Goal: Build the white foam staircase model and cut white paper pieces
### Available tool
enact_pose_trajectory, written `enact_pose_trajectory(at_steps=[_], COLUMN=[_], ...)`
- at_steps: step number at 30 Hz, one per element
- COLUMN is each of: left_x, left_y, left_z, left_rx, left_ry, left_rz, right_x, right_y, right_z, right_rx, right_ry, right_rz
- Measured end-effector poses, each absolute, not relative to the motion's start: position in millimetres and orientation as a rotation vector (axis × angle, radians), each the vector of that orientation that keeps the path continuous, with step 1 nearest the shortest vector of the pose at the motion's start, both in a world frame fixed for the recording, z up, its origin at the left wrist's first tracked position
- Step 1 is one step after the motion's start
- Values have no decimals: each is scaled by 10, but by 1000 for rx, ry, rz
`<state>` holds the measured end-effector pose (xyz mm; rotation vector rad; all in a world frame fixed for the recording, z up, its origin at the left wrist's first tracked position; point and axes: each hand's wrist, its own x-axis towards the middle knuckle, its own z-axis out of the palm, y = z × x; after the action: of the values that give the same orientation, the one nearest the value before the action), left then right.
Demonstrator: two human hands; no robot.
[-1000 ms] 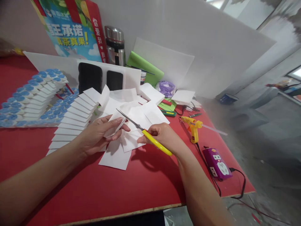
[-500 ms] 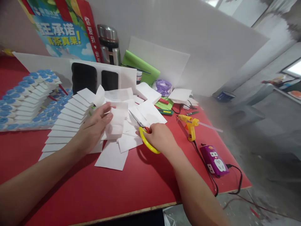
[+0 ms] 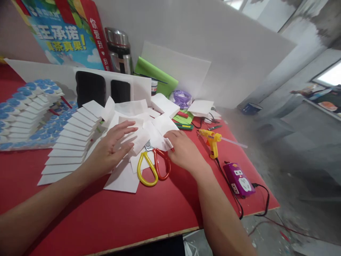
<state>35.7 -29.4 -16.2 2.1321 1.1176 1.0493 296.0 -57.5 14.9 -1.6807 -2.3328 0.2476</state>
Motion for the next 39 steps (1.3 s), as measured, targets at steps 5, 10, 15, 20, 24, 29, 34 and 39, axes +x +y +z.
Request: enact_pose_trajectory(at_steps=[5, 10, 15, 20, 24, 29, 34, 39], left_x=[372, 362, 364, 363, 362, 406, 468, 432], left_y=[-294, -287, -297, -300, -307, -349, -345, -271], left_z=[-182, -214, -212, -221, -191, -86, -59, -57], left_rx=[2079, 2096, 2093, 2091, 2057, 1601, 863, 647], left_ry=[1102, 1066, 1064, 1079, 1088, 964, 712, 694], left_rz=[1021, 1005, 984, 995, 1047, 1050, 982, 1023], right_x=[2989, 2886, 2941, 3174, 3251, 3109, 2688, 2480], right_y=[-436, -324, -292, -273, -242, -279, -411, -492], right_z=[-85, -161, -125, -63, 18, 131, 106, 41], right_rx=[-1539, -1624, -1876, -1686, -1225, -787, -719, -708], right_ry=[-2377, -2327, -2113, -1508, -1005, -671, -601, -633], right_rz=[370, 266, 92, 156, 452, 972, 1307, 1523])
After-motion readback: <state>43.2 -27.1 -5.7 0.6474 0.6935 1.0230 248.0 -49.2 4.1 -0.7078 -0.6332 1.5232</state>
